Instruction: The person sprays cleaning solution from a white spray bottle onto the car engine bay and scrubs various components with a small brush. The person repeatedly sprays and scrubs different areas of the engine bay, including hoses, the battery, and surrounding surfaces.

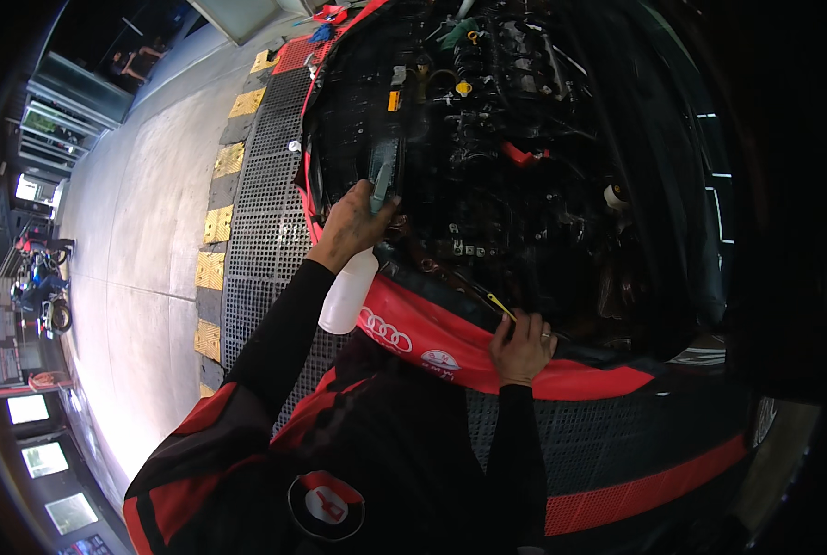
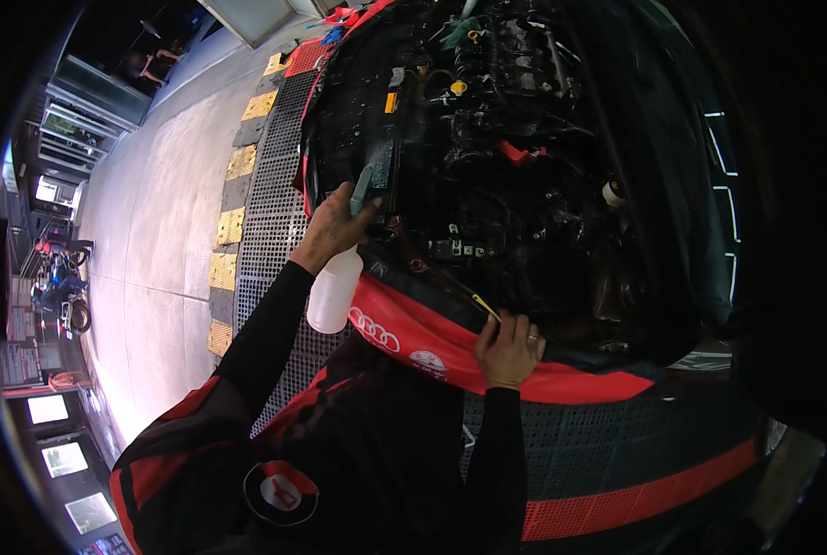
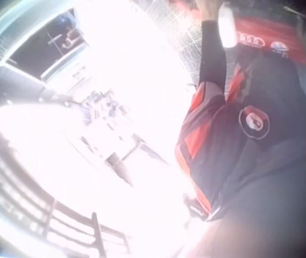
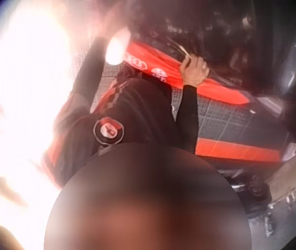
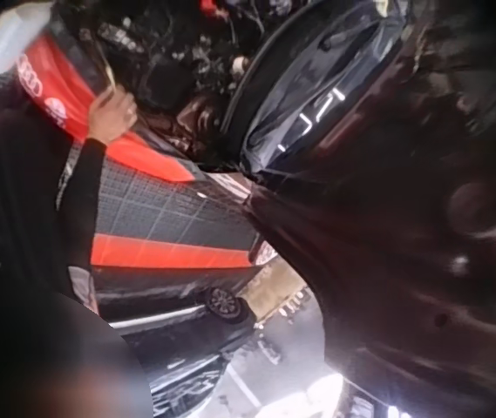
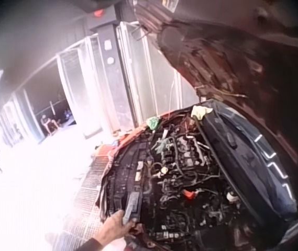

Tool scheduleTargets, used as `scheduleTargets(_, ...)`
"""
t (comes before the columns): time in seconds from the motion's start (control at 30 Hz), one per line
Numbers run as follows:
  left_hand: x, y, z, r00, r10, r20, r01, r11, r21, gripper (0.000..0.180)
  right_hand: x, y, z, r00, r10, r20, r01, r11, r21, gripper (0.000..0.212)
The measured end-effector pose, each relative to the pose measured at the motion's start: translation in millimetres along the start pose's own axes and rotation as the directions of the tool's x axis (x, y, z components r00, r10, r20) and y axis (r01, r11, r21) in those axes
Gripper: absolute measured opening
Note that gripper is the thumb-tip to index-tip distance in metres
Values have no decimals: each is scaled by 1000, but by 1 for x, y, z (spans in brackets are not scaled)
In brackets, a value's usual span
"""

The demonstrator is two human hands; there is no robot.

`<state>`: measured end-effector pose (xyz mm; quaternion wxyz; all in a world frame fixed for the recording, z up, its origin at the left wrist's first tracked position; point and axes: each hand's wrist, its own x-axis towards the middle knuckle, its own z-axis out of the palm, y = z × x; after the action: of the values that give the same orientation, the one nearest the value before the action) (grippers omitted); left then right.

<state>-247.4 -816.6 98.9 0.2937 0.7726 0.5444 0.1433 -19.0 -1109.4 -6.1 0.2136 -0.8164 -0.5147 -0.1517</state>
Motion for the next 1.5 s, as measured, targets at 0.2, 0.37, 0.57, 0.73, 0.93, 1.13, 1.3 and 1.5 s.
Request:
scheduleTargets(0.2, -22, -44, -8, 978, -206, 28, 207, 977, -59, 51, -2, -1, 0, 999, 11, 31, -11, 1000, 7, 17)
scheduleTargets(0.37, -49, -68, -16, 979, -200, -43, 198, 980, -29, 55, -1, 0, -1, 1000, 2, 27, -3, 1000, 9, 17)
scheduleTargets(0.57, -85, -85, -4, 973, -208, 98, 198, 974, 107, 63, 1, 1, -2, 999, -36, 5, 37, 999, -34, 16)
scheduleTargets(0.73, -108, -81, 2, 971, -177, 159, 162, 981, 102, 62, -2, 3, 1, 999, -43, -6, 43, 998, -45, 17)
scheduleTargets(0.93, -105, -69, -13, 934, -240, 266, 257, 966, -30, 59, -3, 3, 3, 999, -37, 9, 38, 998, -46, 18)
scheduleTargets(1.13, -113, -85, -13, 937, -206, 281, 232, 971, -60, 43, -2, 2, 1, 999, 1, 50, 0, 1000, -14, 19)
scheduleTargets(1.3, -113, -102, -16, 975, 121, 188, -105, 990, -90, 41, -4, 2, -1, 1000, -10, -2, 10, 999, 48, 19)
scheduleTargets(1.5, -104, -113, -37, 864, -212, 456, 322, 930, -177, 55, 7, -19, -14, 986, 23, 167, -44, 991, 126, 21)
